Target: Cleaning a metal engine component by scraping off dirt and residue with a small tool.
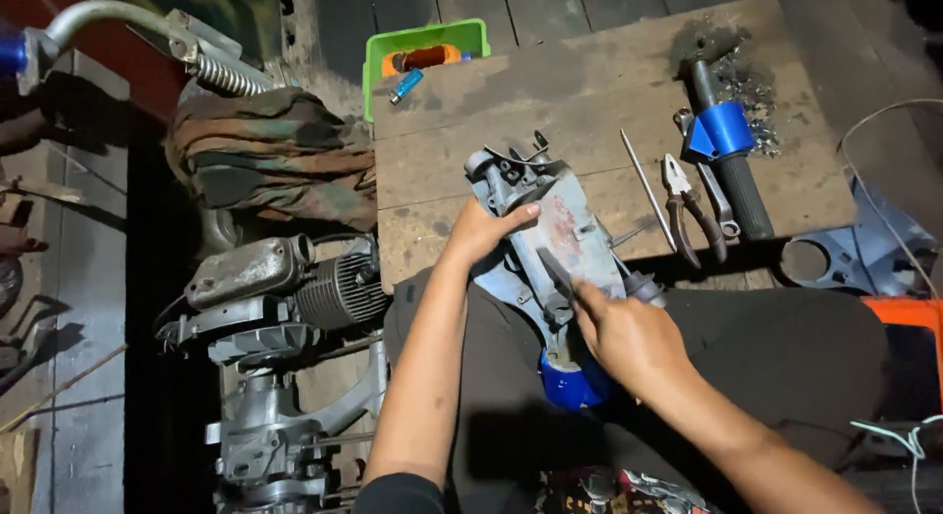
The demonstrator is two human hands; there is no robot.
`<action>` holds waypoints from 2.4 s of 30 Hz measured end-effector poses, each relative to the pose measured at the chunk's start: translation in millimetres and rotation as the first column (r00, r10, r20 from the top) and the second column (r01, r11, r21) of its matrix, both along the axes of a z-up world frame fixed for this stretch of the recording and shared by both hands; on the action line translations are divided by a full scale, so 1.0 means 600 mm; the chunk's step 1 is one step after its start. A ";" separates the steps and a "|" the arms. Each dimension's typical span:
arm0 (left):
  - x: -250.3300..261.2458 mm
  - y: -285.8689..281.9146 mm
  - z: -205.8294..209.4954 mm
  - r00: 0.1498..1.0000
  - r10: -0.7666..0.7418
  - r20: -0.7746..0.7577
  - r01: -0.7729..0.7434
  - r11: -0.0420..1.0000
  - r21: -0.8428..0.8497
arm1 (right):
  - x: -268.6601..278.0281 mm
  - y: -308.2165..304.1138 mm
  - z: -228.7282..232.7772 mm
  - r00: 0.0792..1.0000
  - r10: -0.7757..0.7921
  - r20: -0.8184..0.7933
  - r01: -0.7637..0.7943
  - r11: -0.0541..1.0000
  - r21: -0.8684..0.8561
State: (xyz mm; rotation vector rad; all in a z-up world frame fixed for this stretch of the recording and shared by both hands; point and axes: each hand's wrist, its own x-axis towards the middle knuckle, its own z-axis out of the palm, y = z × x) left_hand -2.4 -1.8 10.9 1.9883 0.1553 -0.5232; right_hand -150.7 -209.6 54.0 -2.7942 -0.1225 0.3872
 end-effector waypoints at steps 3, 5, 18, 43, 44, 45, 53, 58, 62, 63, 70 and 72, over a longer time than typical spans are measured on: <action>-0.005 0.006 -0.017 0.999 0.032 -0.001 -0.032 0.999 -0.042 | 0.018 0.004 0.013 0.999 0.024 -0.028 -0.024 1.000 0.021; -0.009 0.009 -0.019 1.000 0.021 0.003 -0.021 0.999 -0.046 | 0.001 0.000 0.029 0.997 0.038 -0.068 -0.037 0.999 0.021; 0.001 -0.001 -0.014 1.000 0.008 0.018 -0.008 0.999 -0.042 | -0.009 0.005 0.015 0.980 -0.011 -0.200 0.005 0.999 -0.033; -0.001 0.003 -0.015 0.999 0.027 0.022 -0.025 0.996 -0.086 | 0.014 0.015 0.008 0.997 0.076 0.002 -0.074 0.977 -0.201; -0.004 0.005 -0.018 0.999 0.025 0.031 -0.022 0.996 -0.086 | 0.008 0.009 0.000 0.996 0.092 0.002 -0.089 0.971 -0.223; -0.006 0.007 -0.022 0.999 0.022 0.041 -0.019 0.996 -0.085 | 0.003 0.003 -0.008 0.994 0.107 0.002 -0.104 0.964 -0.246; -0.008 0.004 -0.012 0.999 0.001 0.050 0.003 0.997 -0.081 | -0.025 -0.005 -0.015 0.985 0.160 0.058 -0.132 0.932 -0.337; -0.002 0.003 -0.019 1.000 0.001 0.028 0.000 0.999 -0.040 | -0.040 -0.017 0.009 0.972 0.164 0.168 -0.103 0.941 -0.324; 0.000 0.001 -0.020 0.982 -0.011 0.189 0.013 1.000 -0.012 | -0.046 -0.025 0.014 0.961 0.160 0.225 -0.085 0.946 -0.312; 0.003 -0.001 -0.019 0.982 -0.019 0.188 0.016 1.000 0.018 | -0.043 -0.026 0.012 0.966 0.128 0.226 -0.057 0.954 -0.293; 0.001 -0.012 0.018 0.999 0.039 -0.037 -0.039 0.999 -0.011 | -0.011 -0.013 -0.030 0.955 0.130 0.267 -0.050 0.957 -0.287; 0.004 -0.009 0.013 0.999 0.031 -0.035 -0.031 1.000 0.005 | -0.018 -0.012 -0.031 0.975 0.124 0.187 -0.056 0.942 -0.331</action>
